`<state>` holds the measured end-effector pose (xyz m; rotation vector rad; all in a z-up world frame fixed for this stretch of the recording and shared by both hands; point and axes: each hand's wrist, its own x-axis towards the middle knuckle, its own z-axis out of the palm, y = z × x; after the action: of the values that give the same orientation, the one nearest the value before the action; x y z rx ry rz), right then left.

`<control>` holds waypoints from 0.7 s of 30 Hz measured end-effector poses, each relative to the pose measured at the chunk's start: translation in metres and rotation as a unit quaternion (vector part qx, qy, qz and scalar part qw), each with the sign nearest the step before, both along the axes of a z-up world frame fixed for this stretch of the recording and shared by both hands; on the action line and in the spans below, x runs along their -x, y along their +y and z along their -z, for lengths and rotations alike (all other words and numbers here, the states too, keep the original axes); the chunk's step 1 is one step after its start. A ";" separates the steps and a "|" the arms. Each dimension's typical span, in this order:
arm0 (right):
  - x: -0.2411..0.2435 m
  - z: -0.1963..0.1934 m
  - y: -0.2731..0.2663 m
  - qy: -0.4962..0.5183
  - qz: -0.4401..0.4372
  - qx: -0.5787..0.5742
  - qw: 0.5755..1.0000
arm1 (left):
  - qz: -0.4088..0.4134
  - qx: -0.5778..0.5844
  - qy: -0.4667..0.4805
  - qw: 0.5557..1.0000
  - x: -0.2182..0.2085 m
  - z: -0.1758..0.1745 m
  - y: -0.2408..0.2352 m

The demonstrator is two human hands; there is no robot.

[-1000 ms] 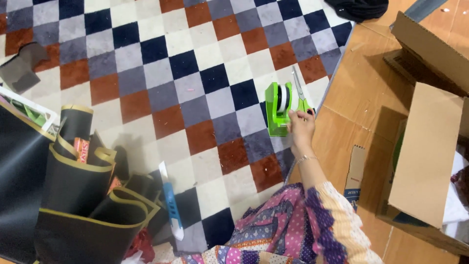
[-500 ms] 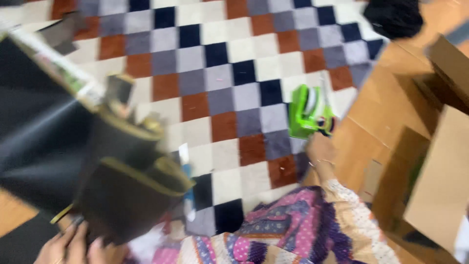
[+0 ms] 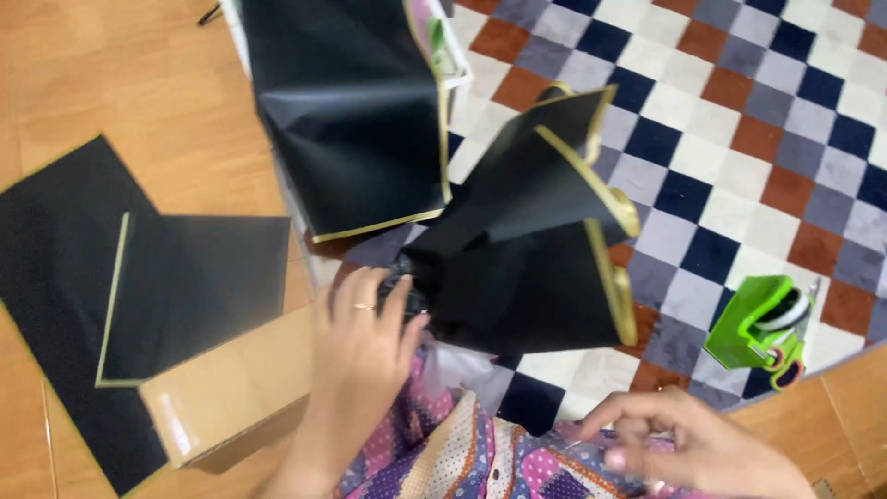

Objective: Cutting and layering black wrapping paper around a bouquet base containing roses and chocolate bars.

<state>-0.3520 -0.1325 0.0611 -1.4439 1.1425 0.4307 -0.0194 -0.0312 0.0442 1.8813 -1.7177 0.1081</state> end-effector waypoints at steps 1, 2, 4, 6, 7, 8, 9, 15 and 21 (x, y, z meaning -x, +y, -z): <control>-0.014 -0.008 0.011 -0.070 0.081 -0.041 0.993 | -0.004 -0.004 -0.016 1.000 -0.002 0.002 0.003; -0.028 -0.016 0.024 -0.138 0.162 -0.081 0.974 | -0.006 -0.009 -0.033 0.999 -0.003 0.003 0.006; -0.087 -0.044 0.026 -0.206 0.118 -0.027 0.971 | -0.004 -0.005 -0.010 1.000 -0.007 0.011 0.010; -0.135 -0.057 0.025 -0.274 0.079 0.027 0.958 | 0.003 0.000 0.012 1.000 -0.009 0.020 0.012; -0.154 -0.058 0.022 -0.276 0.070 0.061 0.957 | 0.006 0.001 0.019 1.000 -0.010 0.024 0.013; -0.173 -0.060 0.019 -0.277 0.061 0.095 0.954 | 0.009 0.002 0.027 1.000 -0.010 0.027 0.013; -0.187 -0.062 0.018 -0.274 0.060 0.095 0.955 | 0.009 0.001 0.030 1.000 -0.011 0.025 0.015; -0.240 -0.076 0.014 0.006 -0.014 0.171 0.985 | 0.027 0.051 0.065 0.996 -0.012 0.015 0.021; -0.252 -0.074 0.007 0.070 0.010 0.131 0.989 | 0.036 0.065 0.081 0.994 -0.009 0.022 0.021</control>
<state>-0.0998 -0.1253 0.1350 -1.6476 1.3656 0.3836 -0.0104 -0.0106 0.0223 1.6852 -1.6253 0.0373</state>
